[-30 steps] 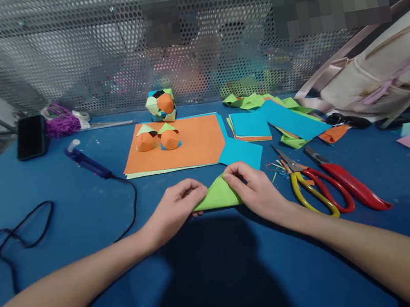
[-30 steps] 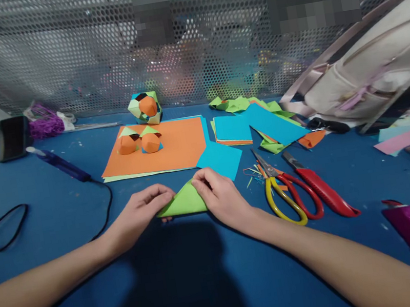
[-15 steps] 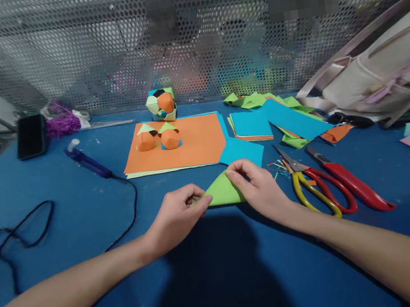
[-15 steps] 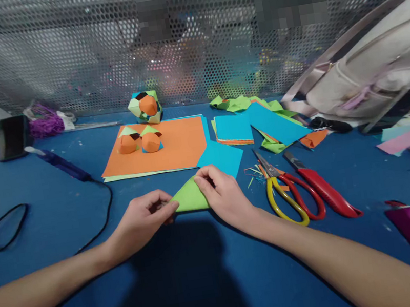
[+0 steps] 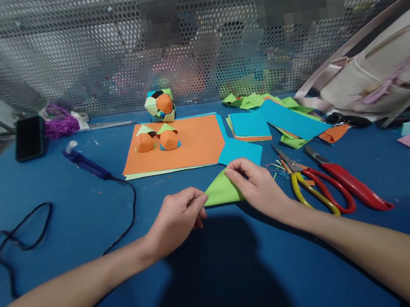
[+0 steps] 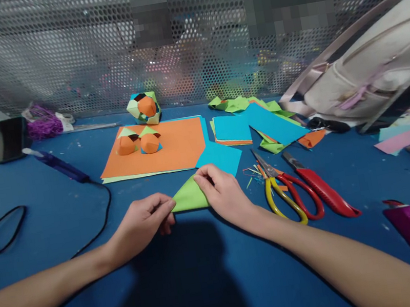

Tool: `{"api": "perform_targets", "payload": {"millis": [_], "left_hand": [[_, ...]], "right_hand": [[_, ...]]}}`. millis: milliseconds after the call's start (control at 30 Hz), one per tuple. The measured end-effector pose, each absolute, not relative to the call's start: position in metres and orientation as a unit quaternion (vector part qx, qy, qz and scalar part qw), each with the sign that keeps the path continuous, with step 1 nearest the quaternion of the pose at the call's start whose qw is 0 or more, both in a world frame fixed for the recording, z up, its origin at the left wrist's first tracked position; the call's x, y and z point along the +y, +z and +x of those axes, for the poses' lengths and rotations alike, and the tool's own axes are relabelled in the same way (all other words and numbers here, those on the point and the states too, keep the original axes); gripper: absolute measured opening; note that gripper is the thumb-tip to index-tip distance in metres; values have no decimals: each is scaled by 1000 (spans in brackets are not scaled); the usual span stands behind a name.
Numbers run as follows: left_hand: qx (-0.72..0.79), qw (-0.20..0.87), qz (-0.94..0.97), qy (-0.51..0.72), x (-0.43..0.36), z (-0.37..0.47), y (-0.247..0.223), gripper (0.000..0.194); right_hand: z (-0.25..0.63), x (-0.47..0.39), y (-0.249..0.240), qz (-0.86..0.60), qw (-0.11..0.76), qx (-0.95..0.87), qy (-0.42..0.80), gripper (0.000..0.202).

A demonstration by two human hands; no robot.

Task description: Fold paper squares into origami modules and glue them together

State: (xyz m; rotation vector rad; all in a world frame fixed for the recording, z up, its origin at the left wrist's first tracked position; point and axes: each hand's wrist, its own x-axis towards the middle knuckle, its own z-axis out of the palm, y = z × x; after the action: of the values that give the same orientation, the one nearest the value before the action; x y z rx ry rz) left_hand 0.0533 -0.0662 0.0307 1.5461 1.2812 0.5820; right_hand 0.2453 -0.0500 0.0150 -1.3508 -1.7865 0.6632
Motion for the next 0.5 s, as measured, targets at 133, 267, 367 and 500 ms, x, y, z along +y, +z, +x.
{"api": "perform_targets", "payload": {"millis": [133,267,367,500], "left_hand": [[532,521,628,225,-67,54,30,25],[525,544,620,211,-66,53,25,24],[514,562,618,195,-62,51,24,26],[517,498,675,170,-53,46,32,31]], "right_hand": [[247,-47,13,-534,376,-708,269,18],[247,-46,11,-535,360,-713,275,20],[248,-45,11,-535,355,-715,278,19],[248,-43,13,-527,355,-719,283,19]]}}
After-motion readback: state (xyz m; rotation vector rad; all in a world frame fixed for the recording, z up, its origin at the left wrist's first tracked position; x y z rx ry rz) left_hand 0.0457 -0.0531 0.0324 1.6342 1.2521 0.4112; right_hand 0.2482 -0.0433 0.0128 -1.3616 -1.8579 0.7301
